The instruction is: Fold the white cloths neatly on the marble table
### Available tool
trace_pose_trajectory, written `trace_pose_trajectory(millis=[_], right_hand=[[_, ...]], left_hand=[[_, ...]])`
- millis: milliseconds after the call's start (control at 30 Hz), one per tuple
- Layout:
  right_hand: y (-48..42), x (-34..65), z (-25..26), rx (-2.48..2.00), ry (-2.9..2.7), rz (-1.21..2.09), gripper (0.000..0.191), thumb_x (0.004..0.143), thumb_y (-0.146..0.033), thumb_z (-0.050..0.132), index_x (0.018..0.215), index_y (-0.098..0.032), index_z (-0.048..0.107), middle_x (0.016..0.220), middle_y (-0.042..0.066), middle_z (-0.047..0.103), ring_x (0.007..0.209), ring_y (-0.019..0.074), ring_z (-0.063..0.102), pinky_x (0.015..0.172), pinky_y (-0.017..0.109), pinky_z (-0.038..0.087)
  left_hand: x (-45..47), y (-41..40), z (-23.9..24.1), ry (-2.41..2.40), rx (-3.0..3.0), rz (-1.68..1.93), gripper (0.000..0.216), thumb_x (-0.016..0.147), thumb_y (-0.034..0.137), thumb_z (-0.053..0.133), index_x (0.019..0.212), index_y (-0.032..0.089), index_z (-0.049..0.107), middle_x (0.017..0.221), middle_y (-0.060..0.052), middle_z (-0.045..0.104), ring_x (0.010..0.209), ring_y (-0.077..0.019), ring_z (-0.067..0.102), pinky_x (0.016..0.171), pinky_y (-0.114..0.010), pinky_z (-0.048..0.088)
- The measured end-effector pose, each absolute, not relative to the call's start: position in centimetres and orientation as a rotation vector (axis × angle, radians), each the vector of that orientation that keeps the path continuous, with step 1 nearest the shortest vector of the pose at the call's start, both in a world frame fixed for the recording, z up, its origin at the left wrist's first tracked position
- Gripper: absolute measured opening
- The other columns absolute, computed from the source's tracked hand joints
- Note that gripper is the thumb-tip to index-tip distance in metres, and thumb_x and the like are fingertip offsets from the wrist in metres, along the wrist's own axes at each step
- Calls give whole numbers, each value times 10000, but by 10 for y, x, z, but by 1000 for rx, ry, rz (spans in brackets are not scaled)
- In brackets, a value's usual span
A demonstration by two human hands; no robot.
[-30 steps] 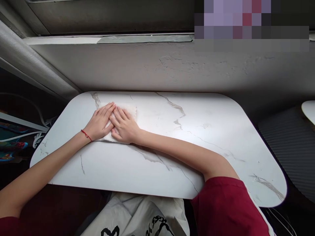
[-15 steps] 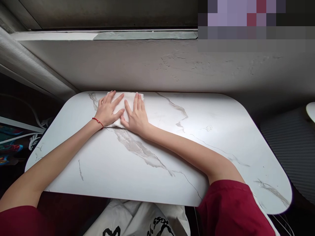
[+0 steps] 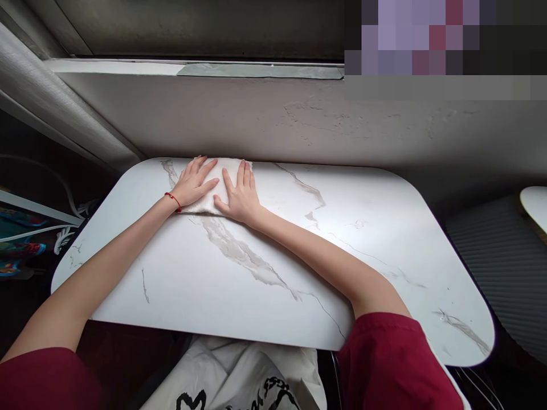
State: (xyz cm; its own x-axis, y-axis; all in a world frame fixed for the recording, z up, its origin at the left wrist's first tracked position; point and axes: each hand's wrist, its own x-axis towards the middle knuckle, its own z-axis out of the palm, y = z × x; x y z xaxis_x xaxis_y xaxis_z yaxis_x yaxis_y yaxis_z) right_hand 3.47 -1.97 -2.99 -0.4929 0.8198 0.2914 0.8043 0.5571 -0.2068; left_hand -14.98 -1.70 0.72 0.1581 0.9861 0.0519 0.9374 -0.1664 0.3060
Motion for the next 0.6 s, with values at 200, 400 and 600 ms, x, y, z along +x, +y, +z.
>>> trace_pose_trajectory(millis=[200,400,600], right_hand=[[-13,34,-28,-1311,-2428,93,778,955,-521,443,1585,-82,321,1660,281,163,1533,486,119,1178,650,193],[-29,41,-23,-1301,-2446,108,742,939,-459,481,1564,-76,364,1651,297,177,1526,495,134,1157,650,218],[-86,63,-7,-1307,-2574,44,764,960,-485,490,1563,-38,347,1617,342,237,1496,519,221,1154,657,221]], left_hand=[[-148,-12,5,1948,2223,410,767,928,640,418,1587,254,343,1686,-95,251,1574,-320,147,1257,-514,162],[-139,-30,6,2001,2218,381,793,931,646,434,1593,223,333,1674,-121,260,1568,-321,166,1263,-488,169],[-130,-81,5,1931,2247,412,760,927,648,465,1577,265,367,1661,-103,291,1547,-342,219,1247,-538,221]])
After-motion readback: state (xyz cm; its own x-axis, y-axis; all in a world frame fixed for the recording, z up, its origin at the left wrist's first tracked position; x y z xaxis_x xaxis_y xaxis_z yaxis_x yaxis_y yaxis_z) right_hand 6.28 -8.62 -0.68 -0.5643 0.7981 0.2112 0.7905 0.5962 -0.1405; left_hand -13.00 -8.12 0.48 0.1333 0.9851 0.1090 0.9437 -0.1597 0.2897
